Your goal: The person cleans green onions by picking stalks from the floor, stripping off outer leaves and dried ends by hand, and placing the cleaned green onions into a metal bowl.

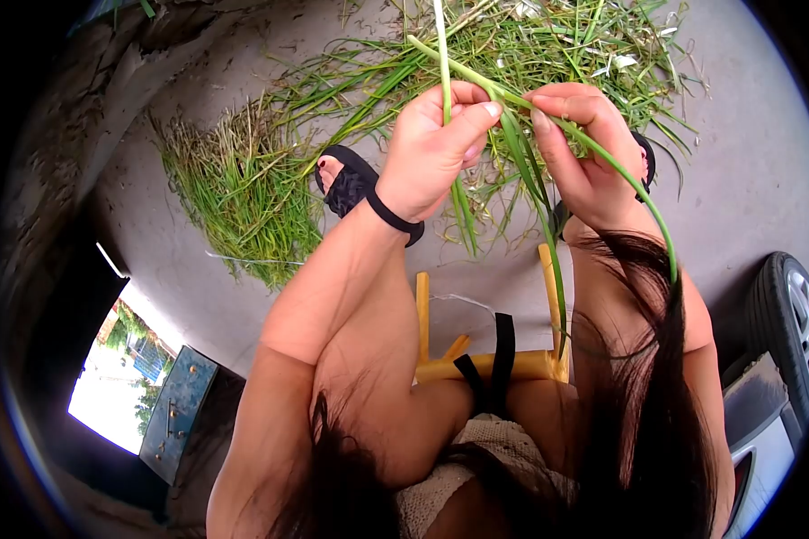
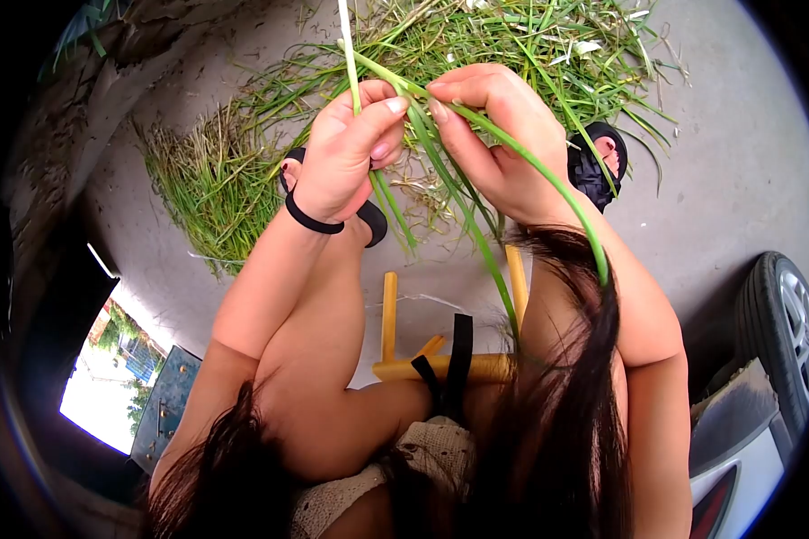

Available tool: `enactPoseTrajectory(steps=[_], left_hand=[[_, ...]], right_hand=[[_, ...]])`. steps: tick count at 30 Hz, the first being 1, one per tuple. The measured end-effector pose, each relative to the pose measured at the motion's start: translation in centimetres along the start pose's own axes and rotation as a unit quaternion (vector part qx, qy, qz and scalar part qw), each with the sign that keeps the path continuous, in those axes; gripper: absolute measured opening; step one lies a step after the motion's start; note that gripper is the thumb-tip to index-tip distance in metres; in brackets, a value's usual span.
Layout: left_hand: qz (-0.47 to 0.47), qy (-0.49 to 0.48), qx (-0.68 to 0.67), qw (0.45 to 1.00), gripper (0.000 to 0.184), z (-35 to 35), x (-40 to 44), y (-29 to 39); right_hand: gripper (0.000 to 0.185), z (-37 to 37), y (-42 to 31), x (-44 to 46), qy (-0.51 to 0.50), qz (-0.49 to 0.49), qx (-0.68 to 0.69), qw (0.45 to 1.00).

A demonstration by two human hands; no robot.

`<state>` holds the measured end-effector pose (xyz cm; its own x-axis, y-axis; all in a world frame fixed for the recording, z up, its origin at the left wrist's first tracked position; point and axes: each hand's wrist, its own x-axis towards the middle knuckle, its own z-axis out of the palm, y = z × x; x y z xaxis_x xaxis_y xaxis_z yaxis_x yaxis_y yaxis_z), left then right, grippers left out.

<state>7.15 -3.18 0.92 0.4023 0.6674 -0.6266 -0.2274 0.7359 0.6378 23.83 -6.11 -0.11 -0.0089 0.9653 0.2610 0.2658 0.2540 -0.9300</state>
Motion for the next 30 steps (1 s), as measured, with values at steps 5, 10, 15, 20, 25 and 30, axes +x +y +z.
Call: enactPoseTrajectory(steps=[5, 10, 15, 20, 25, 30], left_hand=[[-0.006, -0.013, 0.002, 1.000, 0.009, -0.1, -0.1, 0.0], [-0.036, -0.002, -0.025, 0.999, 0.010, 0.1, -0.3, 0.6], [-0.031, -0.027, -0.007, 0.999, 0.014, -0.1, -0.2, 0.9], [-0.018, -0.031, 0.057, 0.998, 0.021, -0.2, -0.2, 0.9], [-0.043, -0.050, 0.055, 0.996, 0.021, 0.3, -0.5, 1.7], [-0.052, -0.081, 0.032, 0.995, 0.020, 0.0, -0.8, 1.7]], right_hand=[[0.012, 0.1, 0.3, -0.1, 0.021, 0.031, 0.025, 0.999], [0.012, -0.1, 0.0, 0.1, 0.048, 0.083, 0.060, 0.994], [0.011, 0.0, -0.5, 0.3, 0.020, 0.069, 0.071, 0.995], [0.011, -0.1, -0.4, 0.1, 0.037, 0.102, 0.064, 0.992], [0.011, -0.1, -0.4, 0.4, 0.086, 0.196, 0.207, 0.955], [0.011, -1.6, 0.6, 1.8, 0.137, 0.232, 0.248, 0.930]])
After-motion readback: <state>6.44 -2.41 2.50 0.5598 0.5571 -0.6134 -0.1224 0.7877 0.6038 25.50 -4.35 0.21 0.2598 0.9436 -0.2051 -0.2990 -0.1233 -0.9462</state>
